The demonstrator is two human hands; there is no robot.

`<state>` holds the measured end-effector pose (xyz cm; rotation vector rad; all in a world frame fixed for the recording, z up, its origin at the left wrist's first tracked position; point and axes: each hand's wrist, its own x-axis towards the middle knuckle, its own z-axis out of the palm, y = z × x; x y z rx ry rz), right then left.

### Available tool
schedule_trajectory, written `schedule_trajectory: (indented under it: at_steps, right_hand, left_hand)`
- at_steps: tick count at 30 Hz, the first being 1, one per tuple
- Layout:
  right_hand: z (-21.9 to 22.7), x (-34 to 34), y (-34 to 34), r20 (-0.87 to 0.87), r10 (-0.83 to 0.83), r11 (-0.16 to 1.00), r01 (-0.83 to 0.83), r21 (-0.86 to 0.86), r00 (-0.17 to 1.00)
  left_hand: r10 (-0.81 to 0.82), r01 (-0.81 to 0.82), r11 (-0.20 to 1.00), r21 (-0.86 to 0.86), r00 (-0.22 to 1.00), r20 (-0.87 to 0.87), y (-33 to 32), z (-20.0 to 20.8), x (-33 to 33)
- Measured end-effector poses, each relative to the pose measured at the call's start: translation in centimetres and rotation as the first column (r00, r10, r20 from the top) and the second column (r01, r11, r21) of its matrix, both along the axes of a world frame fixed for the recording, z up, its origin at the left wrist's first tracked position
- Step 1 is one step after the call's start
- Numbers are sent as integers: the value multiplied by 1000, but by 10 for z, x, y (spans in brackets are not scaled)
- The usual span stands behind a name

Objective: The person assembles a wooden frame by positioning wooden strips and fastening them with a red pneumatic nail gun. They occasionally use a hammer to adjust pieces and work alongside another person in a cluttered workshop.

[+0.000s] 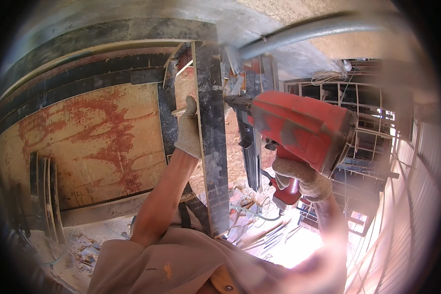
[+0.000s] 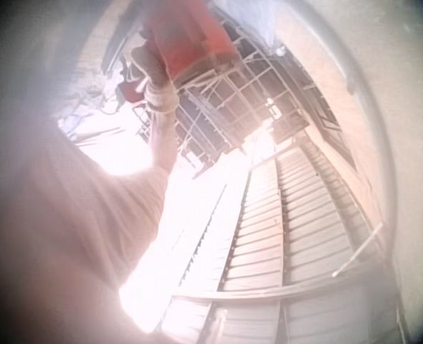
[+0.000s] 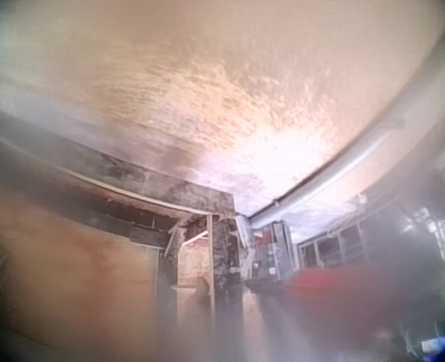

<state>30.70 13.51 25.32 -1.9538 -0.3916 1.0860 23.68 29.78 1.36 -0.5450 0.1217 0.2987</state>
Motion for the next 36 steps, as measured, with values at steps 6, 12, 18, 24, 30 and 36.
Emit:
schedule_trajectory:
  at_steps: [6, 12, 18, 24, 30, 36]
  right_hand:
    - [5, 2, 17, -45, 20, 997, -23, -72, 999]
    - [4, 8, 17, -92, -1, 997, -6, -82, 996]
    - [1, 15, 16, -110, 36, 996, -45, -83, 993]
    - [3, 14, 22, -132, -30, 989, 11, -148, 991]
    - [0, 21, 20, -156, -23, 990, 0, -143, 988]
    - [-4, 32, 11, -223, -11, 991, -19, -130, 975]
  left_hand:
    - [4, -6, 998, 68, 999, 33, 0, -6, -5]
    - [7, -15, 999, 52, 990, 144, -1, -19, -3]
    - [-16, 15, 999, 32, 999, 31, -3, -16, -3]
    - [-29, 26, 999, 41, 997, 64, 1, -7, -6]
    - [-23, 20, 998, 62, 999, 47, 0, -10, -6]
    - [-22, 21, 999, 48, 999, 26, 0, -6, -6]
